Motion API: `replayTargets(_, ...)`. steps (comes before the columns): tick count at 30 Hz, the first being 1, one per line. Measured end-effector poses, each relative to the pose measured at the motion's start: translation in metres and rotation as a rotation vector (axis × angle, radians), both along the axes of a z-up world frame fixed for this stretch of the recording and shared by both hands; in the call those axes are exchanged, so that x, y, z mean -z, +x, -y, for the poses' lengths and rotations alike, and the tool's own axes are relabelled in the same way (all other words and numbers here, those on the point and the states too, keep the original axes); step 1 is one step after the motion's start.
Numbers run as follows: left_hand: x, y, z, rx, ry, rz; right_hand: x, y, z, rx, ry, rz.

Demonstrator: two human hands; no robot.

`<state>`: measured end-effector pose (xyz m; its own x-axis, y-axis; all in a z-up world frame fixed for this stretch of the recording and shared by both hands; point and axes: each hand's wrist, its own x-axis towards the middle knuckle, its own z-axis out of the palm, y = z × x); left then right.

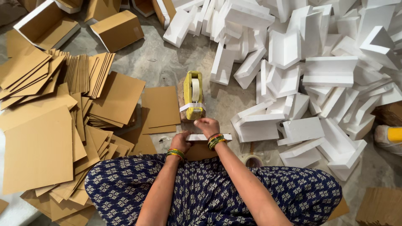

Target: The person sits on the floor and assembles small boxes by inserting white foam inserts into brown cardboard frames. They use a tape dispenser to apply tape to secure the foam to the cardboard, then place the completed units aside.

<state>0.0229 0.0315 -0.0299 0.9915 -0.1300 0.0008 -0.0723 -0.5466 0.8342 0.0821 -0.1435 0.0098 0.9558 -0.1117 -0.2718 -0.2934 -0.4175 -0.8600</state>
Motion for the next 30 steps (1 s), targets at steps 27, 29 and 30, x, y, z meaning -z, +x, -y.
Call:
replayTargets(27,-0.009,-0.005,0.002,-0.032,0.028,-0.051,0.008,0.012,0.002,-0.027,0.221,-0.012)
replayTargets(29,-0.014,-0.006,0.002,-0.037,0.025,-0.055,0.007,0.022,-0.002,-0.017,0.323,-0.062)
replayTargets(30,-0.016,-0.007,0.002,-0.044,0.035,-0.079,0.006,0.025,-0.006,-0.01,0.374,-0.088)
